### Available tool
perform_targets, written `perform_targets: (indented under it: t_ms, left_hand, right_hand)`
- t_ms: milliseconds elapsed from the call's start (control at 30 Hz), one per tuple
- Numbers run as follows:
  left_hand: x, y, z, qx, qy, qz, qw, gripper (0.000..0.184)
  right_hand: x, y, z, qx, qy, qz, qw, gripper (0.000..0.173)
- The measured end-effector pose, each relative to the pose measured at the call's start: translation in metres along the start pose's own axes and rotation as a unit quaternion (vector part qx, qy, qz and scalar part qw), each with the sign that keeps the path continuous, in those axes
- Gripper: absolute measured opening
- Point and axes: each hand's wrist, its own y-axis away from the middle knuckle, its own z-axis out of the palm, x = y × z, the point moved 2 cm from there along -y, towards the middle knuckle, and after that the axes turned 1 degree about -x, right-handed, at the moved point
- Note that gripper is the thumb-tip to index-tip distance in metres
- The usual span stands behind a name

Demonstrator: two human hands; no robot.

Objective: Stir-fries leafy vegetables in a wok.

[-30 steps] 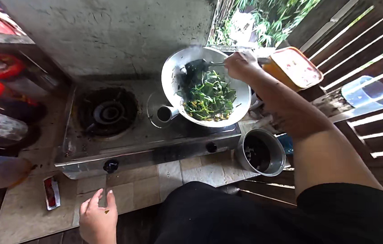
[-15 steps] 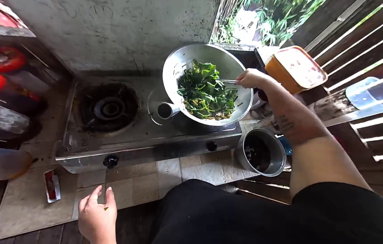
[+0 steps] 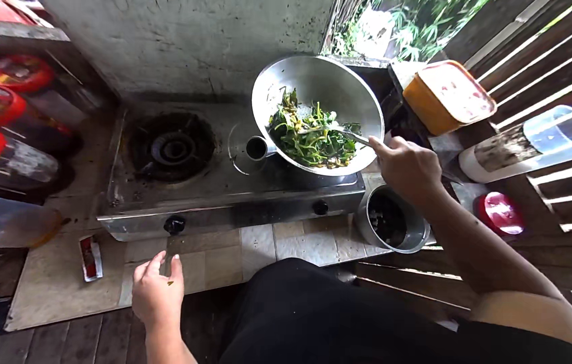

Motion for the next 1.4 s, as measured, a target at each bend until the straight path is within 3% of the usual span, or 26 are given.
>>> perform_targets:
  t_ms: [133, 233, 300, 433, 533, 633, 733, 867, 1000, 1067, 1133, 1267, 1400]
  left_hand:
    - [0.005, -0.005, -0.002, -0.015, 0.004, 0.023, 1.000, 0.036]
    - [0.008, -0.007, -0.004, -0.031, 0.000, 0.031, 0.999, 0.037]
    - [0.004, -0.007, -0.004, -0.022, 0.000, 0.032, 0.999, 0.037]
    - [-0.009, -0.006, -0.004, -0.010, 0.002, 0.033, 0.999, 0.036]
    - [-0.017, -0.008, -0.001, -0.008, 0.000, 0.033, 0.999, 0.036]
    - [-0.015, -0.009, 0.000, -0.011, 0.004, 0.036, 0.999, 0.035]
    - [-0.017, -0.012, 0.000, -0.005, 0.005, 0.033, 0.999, 0.034]
    - [-0.025, -0.014, -0.001, 0.004, 0.007, 0.020, 1.000, 0.035]
    - [-0.028, -0.014, -0.002, 0.003, 0.010, 0.010, 1.000, 0.036]
    - [-0.027, -0.014, -0.002, 0.000, 0.008, 0.001, 1.000, 0.037]
    - [-0.027, -0.012, -0.004, 0.005, 0.007, 0.001, 1.000, 0.037]
    - [-0.029, -0.009, -0.005, 0.006, 0.013, 0.010, 1.000, 0.035]
    - [-0.025, -0.011, -0.001, -0.006, 0.017, 0.006, 1.000, 0.036]
  right_hand:
    - [-0.020, 0.019, -0.014, -0.070, 0.008, 0.029, 0.997, 0.043]
    - [-0.039, 0.000, 0.006, -0.105, 0.001, 0.036, 0.994, 0.048]
    - [-0.025, -0.015, 0.006, -0.094, -0.023, 0.046, 0.994, 0.045]
    - [0.013, -0.036, -0.053, -0.106, -0.016, 0.107, 0.988, 0.031]
    - [0.007, -0.062, -0.072, -0.148, 0.063, 0.195, 0.968, 0.020]
    - [-0.001, -0.084, -0.053, -0.213, 0.103, 0.247, 0.940, 0.018]
    - [0.010, -0.093, -0.041, -0.294, 0.116, 0.232, 0.920, 0.026]
    - [0.044, -0.107, -0.011, -0.378, -0.025, 0.174, 0.909, 0.026]
    - [0.047, -0.130, 0.061, -0.310, -0.245, 0.189, 0.899, 0.029]
    - [0.040, -0.140, 0.085, -0.244, -0.262, 0.171, 0.918, 0.029]
    - [0.027, -0.141, 0.071, -0.202, -0.212, 0.127, 0.948, 0.031]
    - [-0.017, -0.106, 0.000, -0.141, -0.055, 0.093, 0.984, 0.033]
    - [-0.057, -0.058, -0.013, -0.069, 0.017, 0.053, 0.996, 0.041]
